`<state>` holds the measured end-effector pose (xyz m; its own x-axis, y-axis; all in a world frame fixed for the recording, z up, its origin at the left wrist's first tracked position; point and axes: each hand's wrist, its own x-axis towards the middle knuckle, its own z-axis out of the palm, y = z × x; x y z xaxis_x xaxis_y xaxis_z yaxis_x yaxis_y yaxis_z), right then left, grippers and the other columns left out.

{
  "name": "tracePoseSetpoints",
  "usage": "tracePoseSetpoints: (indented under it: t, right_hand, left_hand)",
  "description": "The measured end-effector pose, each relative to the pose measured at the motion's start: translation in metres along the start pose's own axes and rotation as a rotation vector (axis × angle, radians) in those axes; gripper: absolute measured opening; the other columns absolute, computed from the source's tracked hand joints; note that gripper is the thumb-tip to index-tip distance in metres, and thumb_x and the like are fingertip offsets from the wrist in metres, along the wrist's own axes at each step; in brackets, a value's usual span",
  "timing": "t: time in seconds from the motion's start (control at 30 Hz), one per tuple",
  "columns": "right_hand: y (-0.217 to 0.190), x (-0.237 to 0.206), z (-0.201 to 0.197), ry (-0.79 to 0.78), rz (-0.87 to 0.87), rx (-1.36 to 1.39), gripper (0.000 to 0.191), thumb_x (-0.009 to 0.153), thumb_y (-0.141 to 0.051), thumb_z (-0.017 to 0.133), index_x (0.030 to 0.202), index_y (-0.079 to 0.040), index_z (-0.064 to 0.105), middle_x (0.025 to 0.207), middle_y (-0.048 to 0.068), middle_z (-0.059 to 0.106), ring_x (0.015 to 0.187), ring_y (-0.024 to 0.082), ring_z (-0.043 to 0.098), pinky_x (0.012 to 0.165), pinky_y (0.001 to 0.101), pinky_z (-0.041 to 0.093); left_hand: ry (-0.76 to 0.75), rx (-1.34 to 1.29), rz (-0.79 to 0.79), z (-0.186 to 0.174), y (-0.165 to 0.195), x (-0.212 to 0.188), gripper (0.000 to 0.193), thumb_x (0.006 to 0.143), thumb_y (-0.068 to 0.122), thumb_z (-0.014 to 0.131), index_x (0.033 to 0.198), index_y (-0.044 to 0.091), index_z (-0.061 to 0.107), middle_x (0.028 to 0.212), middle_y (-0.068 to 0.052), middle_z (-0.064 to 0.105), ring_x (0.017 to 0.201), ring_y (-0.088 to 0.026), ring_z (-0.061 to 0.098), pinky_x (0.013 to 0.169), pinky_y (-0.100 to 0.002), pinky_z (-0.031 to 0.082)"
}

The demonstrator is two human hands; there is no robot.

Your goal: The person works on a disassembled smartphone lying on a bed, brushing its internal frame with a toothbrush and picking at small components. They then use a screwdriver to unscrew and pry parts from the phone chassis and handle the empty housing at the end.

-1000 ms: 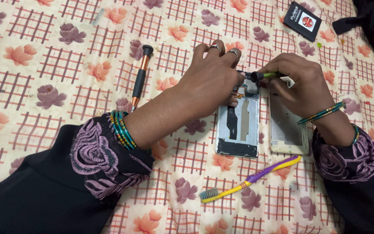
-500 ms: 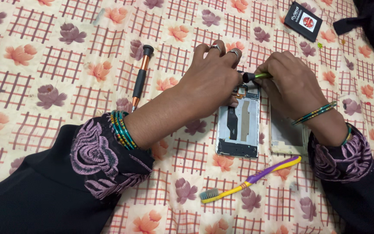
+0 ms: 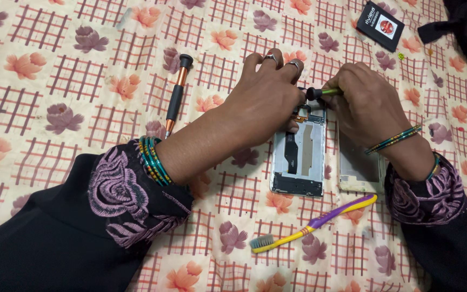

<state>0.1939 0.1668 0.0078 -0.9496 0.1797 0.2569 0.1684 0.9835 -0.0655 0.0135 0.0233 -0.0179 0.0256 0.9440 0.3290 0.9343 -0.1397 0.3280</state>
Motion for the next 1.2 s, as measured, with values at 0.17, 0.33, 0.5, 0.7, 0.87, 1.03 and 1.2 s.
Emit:
tracePoseSetpoints:
  t: [0.17, 0.33, 0.5, 0.7, 0.87, 1.03, 1.2]
  right_hand:
    - [0.0, 0.0, 0.0, -0.004, -0.009, -0.013, 0.017, 0.087, 0.002, 0.071, 0.099, -0.001, 0.059, 0.095, 0.014, 0.061, 0.094, 0.035, 0.062, 0.078, 0.046, 0.051]
    - [0.0, 0.002, 0.0, -0.019, 0.0, -0.029, 0.016, 0.088, 0.0, 0.071, 0.098, -0.001, 0.06, 0.094, 0.014, 0.061, 0.094, 0.035, 0.062, 0.078, 0.0462, 0.051]
    - [-0.001, 0.002, 0.001, -0.046, 0.048, -0.043, 0.014, 0.091, -0.004, 0.071, 0.098, -0.001, 0.06, 0.093, 0.015, 0.061, 0.092, 0.036, 0.062, 0.075, 0.0473, 0.05]
    - [0.003, 0.001, 0.006, -0.025, 0.158, 0.067, 0.015, 0.095, -0.01, 0.072, 0.095, 0.002, 0.063, 0.089, 0.016, 0.064, 0.079, 0.034, 0.063, 0.066, 0.0456, 0.05]
    - [0.01, 0.0, 0.012, 0.023, 0.216, 0.175, 0.023, 0.095, -0.013, 0.076, 0.086, 0.004, 0.064, 0.076, 0.016, 0.064, 0.063, 0.025, 0.063, 0.058, 0.0378, 0.049]
    - [0.014, -0.004, 0.017, 0.026, 0.365, 0.277, 0.019, 0.095, -0.014, 0.077, 0.09, 0.002, 0.069, 0.07, 0.008, 0.063, 0.057, 0.012, 0.054, 0.052, 0.0292, 0.042]
    - [0.02, -0.004, 0.017, -0.027, 0.473, 0.339, 0.019, 0.096, -0.016, 0.077, 0.091, 0.001, 0.071, 0.065, 0.004, 0.06, 0.057, 0.007, 0.047, 0.05, 0.0262, 0.037]
  left_hand:
    - [-0.022, -0.009, -0.012, 0.0, 0.0, 0.0, 0.044, 0.067, 0.041, 0.087, 0.1, 0.013, 0.081, 0.129, -0.016, 0.058, 0.127, -0.038, 0.047, 0.104, -0.059, 0.031]
    - [-0.012, -0.003, -0.005, 0.0, 0.001, 0.0, 0.044, 0.065, 0.042, 0.087, 0.097, 0.012, 0.081, 0.129, -0.015, 0.058, 0.127, -0.038, 0.047, 0.104, -0.059, 0.031]
    - [-0.023, -0.011, -0.007, 0.001, 0.0, 0.0, 0.043, 0.065, 0.042, 0.088, 0.096, 0.012, 0.081, 0.128, -0.015, 0.058, 0.128, -0.038, 0.046, 0.104, -0.059, 0.031]
    - [-0.001, 0.003, 0.009, 0.001, 0.0, -0.001, 0.043, 0.066, 0.04, 0.088, 0.096, 0.01, 0.081, 0.129, -0.015, 0.059, 0.127, -0.039, 0.046, 0.103, -0.059, 0.032]
    - [-0.022, 0.012, 0.0, 0.002, 0.001, -0.001, 0.042, 0.067, 0.038, 0.088, 0.099, 0.012, 0.081, 0.128, -0.016, 0.059, 0.127, -0.039, 0.046, 0.104, -0.059, 0.032]
    - [-0.027, 0.016, -0.005, 0.0, 0.001, 0.0, 0.042, 0.067, 0.037, 0.088, 0.1, 0.012, 0.081, 0.129, -0.016, 0.059, 0.127, -0.039, 0.046, 0.104, -0.06, 0.031]
    - [-0.078, 0.005, -0.026, -0.001, 0.001, 0.0, 0.042, 0.068, 0.039, 0.088, 0.1, 0.012, 0.081, 0.129, -0.015, 0.059, 0.128, -0.037, 0.045, 0.105, -0.059, 0.031]
